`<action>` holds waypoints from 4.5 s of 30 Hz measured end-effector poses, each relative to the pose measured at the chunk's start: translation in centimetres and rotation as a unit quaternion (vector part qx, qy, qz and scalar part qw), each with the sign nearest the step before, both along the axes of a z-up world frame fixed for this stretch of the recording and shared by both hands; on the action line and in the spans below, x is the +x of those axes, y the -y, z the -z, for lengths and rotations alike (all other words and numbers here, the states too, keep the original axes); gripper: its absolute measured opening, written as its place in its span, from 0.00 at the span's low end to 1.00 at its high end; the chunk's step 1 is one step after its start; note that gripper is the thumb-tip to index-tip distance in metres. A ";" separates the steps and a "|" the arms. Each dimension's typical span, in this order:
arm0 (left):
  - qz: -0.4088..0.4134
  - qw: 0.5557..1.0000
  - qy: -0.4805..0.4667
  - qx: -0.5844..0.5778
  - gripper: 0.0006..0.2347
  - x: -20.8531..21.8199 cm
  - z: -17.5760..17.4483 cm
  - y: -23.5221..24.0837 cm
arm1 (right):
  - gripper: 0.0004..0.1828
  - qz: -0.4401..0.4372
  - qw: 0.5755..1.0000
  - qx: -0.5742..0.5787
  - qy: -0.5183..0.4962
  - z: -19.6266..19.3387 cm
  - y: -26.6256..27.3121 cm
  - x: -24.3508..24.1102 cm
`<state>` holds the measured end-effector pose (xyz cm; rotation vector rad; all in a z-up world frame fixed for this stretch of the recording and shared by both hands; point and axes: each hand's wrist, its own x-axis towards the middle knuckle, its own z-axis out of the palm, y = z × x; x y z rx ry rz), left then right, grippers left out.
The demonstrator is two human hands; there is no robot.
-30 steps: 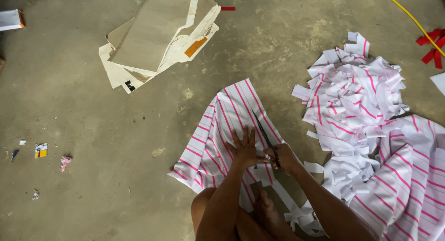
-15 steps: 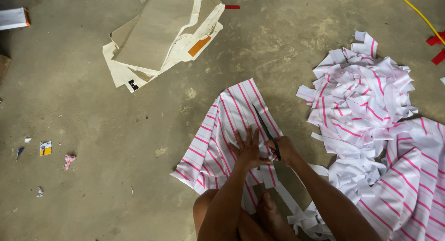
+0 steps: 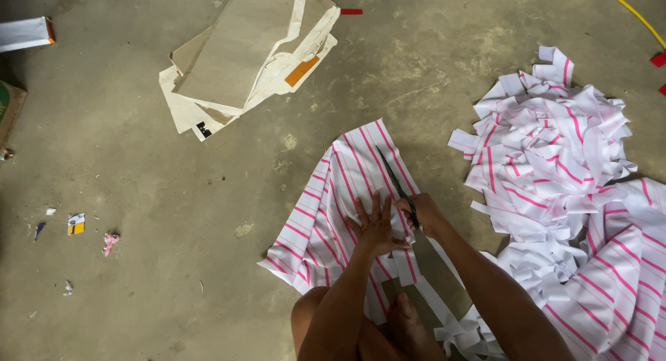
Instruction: Cutting a piece of striped fabric into thin strips using scissors
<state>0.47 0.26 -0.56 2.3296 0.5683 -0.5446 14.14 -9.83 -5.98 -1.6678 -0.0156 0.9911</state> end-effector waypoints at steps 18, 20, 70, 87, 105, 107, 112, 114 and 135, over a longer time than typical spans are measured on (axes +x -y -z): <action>-0.006 1.000 -0.019 -0.001 0.57 0.2 -0.9 0.2 | 0.20 -0.016 1.000 -0.013 0.020 -0.1 -2.3 2.6; -0.004 1.000 -0.019 -0.002 0.58 0.1 -0.8 0.1 | 0.20 -0.019 1.000 -0.017 0.012 -2.3 -2.6 2.2; 0.000 0.999 -0.035 -0.008 0.57 0.2 -1.5 0.1 | 0.22 -0.025 0.974 -0.060 0.217 1.3 12.9 0.5; -0.010 0.999 0.015 0.038 0.52 -0.3 -2.3 0.8 | 0.26 -0.038 0.882 -0.363 0.297 2.0 21.5 -5.0; -0.060 0.978 0.115 0.165 0.04 14.1 9.2 1.4 | 0.20 0.012 0.911 -0.255 0.324 -3.4 20.0 -6.4; -0.100 0.953 0.278 0.071 0.05 15.4 1.4 4.0 | 0.21 0.026 0.914 -0.245 0.321 -1.9 20.4 -6.2; -0.093 0.837 0.496 -0.211 0.16 18.6 -6.7 8.3 | 0.21 0.036 0.916 -0.234 0.324 -2.8 20.1 -6.4; -0.056 0.816 0.511 -0.264 0.12 15.6 -10.6 9.8 | 0.18 0.041 0.923 -0.234 0.302 -2.7 20.1 -6.5; 0.191 0.591 0.466 -0.630 0.10 -5.6 -27.9 12.8 | 0.22 -0.017 0.896 -0.331 0.296 0.9 21.4 -6.1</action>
